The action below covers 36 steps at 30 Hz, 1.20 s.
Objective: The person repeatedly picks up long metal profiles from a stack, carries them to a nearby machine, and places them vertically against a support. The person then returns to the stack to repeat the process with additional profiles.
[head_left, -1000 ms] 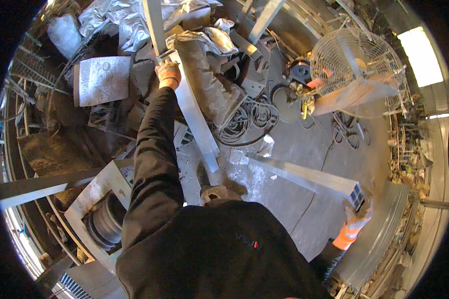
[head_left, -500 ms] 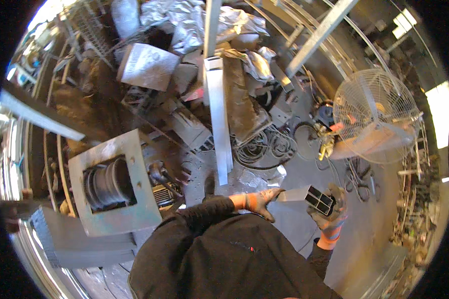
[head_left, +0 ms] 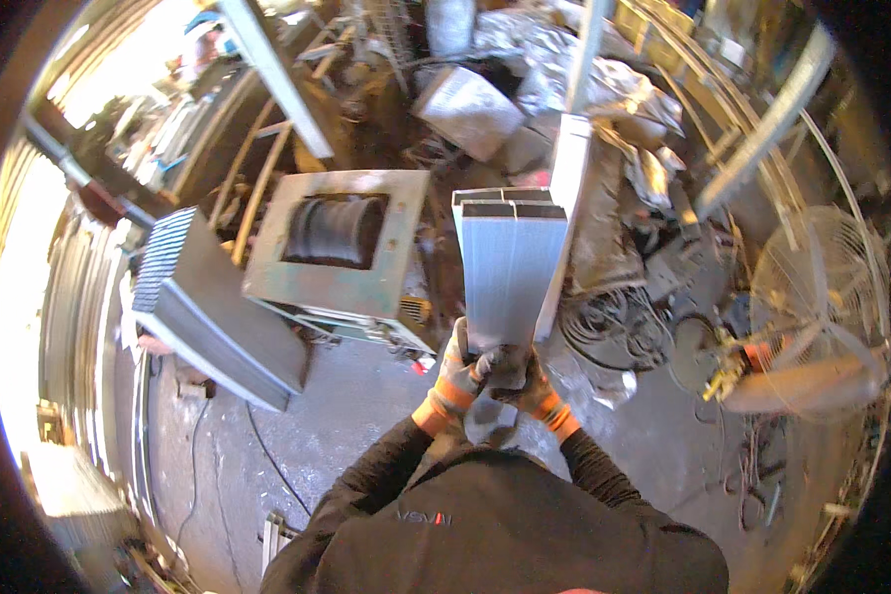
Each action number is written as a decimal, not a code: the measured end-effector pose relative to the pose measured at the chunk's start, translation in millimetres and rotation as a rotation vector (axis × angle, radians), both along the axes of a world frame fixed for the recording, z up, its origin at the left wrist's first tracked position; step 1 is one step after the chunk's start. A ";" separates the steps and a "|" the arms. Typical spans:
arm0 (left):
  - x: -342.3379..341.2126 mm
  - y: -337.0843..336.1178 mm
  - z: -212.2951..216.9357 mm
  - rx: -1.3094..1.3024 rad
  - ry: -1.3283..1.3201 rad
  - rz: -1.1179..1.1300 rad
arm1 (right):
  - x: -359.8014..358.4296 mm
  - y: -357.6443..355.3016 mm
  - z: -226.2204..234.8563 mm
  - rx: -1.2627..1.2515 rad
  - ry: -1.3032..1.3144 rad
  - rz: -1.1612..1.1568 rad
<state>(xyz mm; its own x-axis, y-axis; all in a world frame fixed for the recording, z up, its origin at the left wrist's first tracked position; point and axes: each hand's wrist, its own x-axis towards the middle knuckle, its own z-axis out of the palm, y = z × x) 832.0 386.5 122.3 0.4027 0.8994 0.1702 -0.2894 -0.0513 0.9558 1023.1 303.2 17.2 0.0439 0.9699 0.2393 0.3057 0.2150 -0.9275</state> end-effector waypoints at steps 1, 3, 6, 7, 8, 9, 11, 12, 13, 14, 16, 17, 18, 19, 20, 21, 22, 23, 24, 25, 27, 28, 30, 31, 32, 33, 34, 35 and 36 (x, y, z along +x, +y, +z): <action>-15.0 -6.7 15.6 -0.003 0.007 0.070 | -28.5 0.6 -10.6 0.221 0.017 -0.036; -46.2 -17.9 47.4 0.040 0.127 0.166 | -58.8 5.8 -12.6 -0.019 0.200 0.119; -112.1 -37.1 77.7 0.192 0.157 0.218 | -130.5 13.6 -2.9 -0.046 0.587 0.251; -142.8 -40.9 78.4 0.334 0.281 0.228 | -156.8 14.8 -0.5 -0.191 0.919 0.323; -174.2 -48.6 71.3 0.347 0.239 0.189 | -176.7 21.4 0.5 0.038 0.507 0.260; -208.8 -58.7 58.2 0.330 0.207 0.169 | -193.4 32.5 1.9 0.152 0.372 0.190; -311.2 -93.3 16.6 0.230 0.271 0.098 | -234.2 51.8 3.5 0.219 0.341 0.114; -369.2 -121.1 -8.7 0.180 0.400 0.102 | -258.0 57.9 5.7 0.040 0.686 0.183; -432.8 -149.2 -33.7 0.176 0.602 0.089 | -282.7 64.5 10.1 -0.108 0.956 0.152; -490.3 -190.6 -54.9 0.009 0.729 0.106 | -304.3 68.8 18.4 -0.188 1.081 0.127; -596.3 -265.3 -83.4 -0.320 0.705 0.170 | -346.2 60.6 38.3 -0.193 1.206 0.123; -643.3 -298.7 -92.2 -0.210 0.817 0.223 | -370.2 50.2 47.3 -0.152 1.239 0.126; -678.5 -326.0 -103.1 -0.215 0.742 0.227 | -395.7 42.7 52.3 -0.158 1.314 0.246; -699.5 -364.0 -114.3 -0.310 0.695 0.222 | -417.7 29.5 52.6 -0.149 1.369 0.351; -713.1 -392.5 -133.3 -0.344 0.779 0.157 | -442.5 21.0 43.3 -0.180 1.237 0.223; -721.2 -411.4 -150.0 -0.323 0.843 0.109 | -466.1 12.5 31.3 -0.261 1.235 0.180; -718.8 -432.6 -164.6 -0.392 0.784 0.067 | -488.3 11.3 18.4 -0.358 1.177 0.105; -709.5 -452.6 -176.4 -0.529 0.735 0.104 | -513.2 7.5 2.3 -0.418 1.073 -0.040; -713.5 -463.5 -185.9 -0.558 0.803 0.226 | -536.3 6.3 -13.2 -0.487 1.167 0.020; -716.8 -469.4 -194.3 -0.583 0.890 0.323 | -553.1 7.7 -24.0 -0.523 1.133 0.062; -719.0 -463.7 -209.0 -0.540 0.954 0.414 | -570.6 24.4 -33.3 -0.569 1.070 0.126; -727.1 -459.1 -216.3 -0.561 0.895 0.405 | -582.1 29.7 -38.5 -0.608 1.033 0.132; -742.3 -450.7 -223.5 -0.607 0.914 0.417 | -599.4 45.0 -45.1 -0.630 1.008 0.166; -751.6 -444.3 -227.0 -0.590 0.910 0.401 | -608.7 52.7 -50.4 -0.631 0.875 0.019; -764.4 -442.6 -229.8 -0.592 0.941 0.342 | -614.6 59.6 -56.2 -0.591 0.753 -0.107; -779.9 -442.9 -232.5 -0.599 0.978 0.264 | -619.6 67.7 -62.9 -0.549 0.631 -0.232; -795.1 -440.5 -235.1 -0.695 0.969 0.169 | -620.1 71.0 -69.7 -0.412 0.634 -0.235; -805.3 -433.4 -238.7 -0.752 1.036 0.125 | -620.3 78.3 -77.1 -0.481 0.466 -0.397; -813.3 -428.0 -238.0 -0.545 1.041 0.114 | -623.6 85.3 -86.6 -0.425 0.413 -0.423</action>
<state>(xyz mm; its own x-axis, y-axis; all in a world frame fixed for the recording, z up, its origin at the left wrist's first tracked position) 18.7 -41.5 -115.7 0.0334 0.7912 -0.6106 0.6226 0.4615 0.6320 399.6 388.5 -69.3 0.4415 0.8553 -0.2713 -0.1099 -0.2486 -0.9624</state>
